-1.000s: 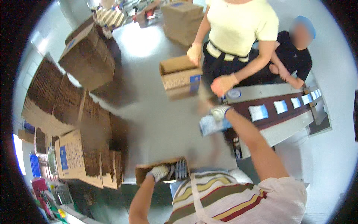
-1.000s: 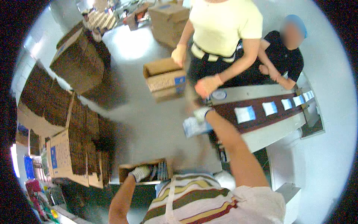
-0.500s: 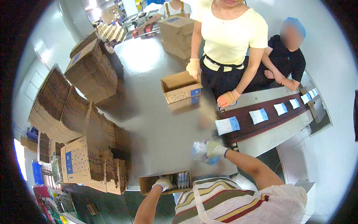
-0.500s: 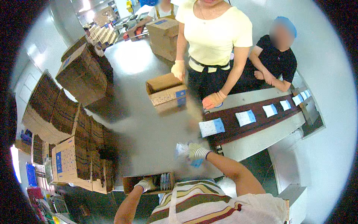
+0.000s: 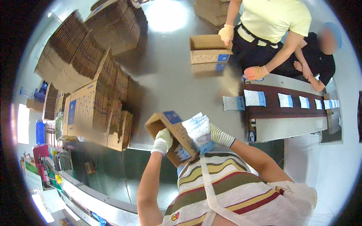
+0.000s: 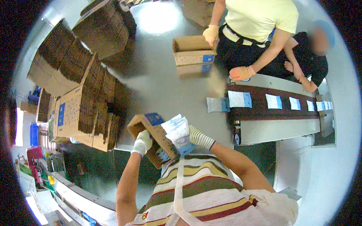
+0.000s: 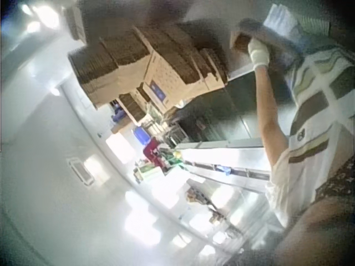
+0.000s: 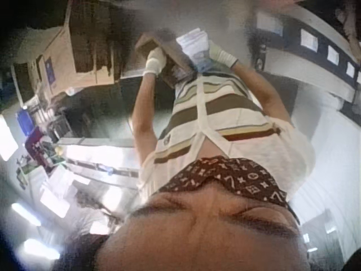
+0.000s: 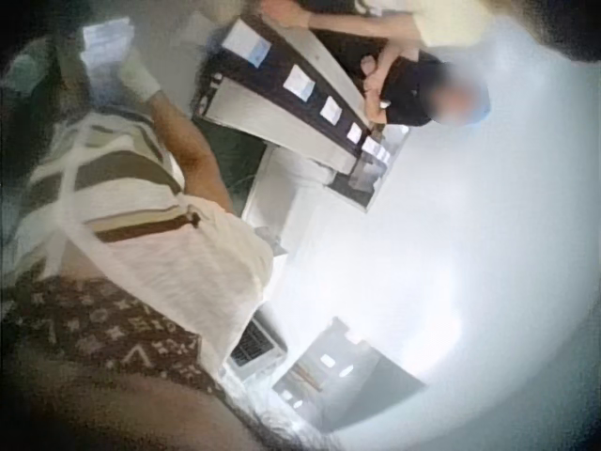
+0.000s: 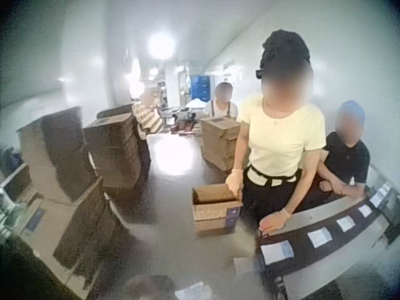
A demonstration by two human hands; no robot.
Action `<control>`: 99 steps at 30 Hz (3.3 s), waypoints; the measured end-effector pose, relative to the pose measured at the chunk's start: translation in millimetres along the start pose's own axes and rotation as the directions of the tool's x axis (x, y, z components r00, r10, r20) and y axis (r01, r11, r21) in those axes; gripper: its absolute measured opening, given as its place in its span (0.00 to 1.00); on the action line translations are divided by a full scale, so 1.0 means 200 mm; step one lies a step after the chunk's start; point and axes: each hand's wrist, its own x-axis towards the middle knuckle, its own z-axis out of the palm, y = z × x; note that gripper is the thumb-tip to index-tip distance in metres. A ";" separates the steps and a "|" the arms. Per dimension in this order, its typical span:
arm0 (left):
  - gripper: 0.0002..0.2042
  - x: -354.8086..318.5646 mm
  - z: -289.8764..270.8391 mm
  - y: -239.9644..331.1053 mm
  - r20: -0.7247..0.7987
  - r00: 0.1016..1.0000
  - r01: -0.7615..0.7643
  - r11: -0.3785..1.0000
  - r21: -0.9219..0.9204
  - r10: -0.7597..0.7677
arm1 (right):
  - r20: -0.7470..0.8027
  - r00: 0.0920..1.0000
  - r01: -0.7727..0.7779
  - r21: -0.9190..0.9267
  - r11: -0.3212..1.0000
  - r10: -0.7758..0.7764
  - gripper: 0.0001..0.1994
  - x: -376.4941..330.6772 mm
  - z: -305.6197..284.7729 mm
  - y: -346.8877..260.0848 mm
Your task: The person packs small blue and white packets into cardboard boxes at a long metal table, working alongside others in a manufacturing facility.
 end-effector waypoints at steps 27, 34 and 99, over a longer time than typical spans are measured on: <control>0.13 -0.20 -0.16 0.44 0.352 0.816 -0.522 0.847 0.104 0.459 | -0.040 0.982 -0.033 -0.999 0.044 -0.185 0.29 0.02 0.30 -0.45; 0.17 0.13 -0.02 0.31 -0.114 0.747 -0.592 0.734 0.333 0.655 | 0.068 0.998 0.070 -0.919 -0.389 0.018 0.25 0.02 0.32 -0.55; 0.16 -0.47 0.47 -0.12 -0.265 0.909 -0.171 0.290 -0.942 -0.323 | 0.470 0.882 0.468 -0.881 -0.068 -0.026 0.14 0.12 0.69 -0.67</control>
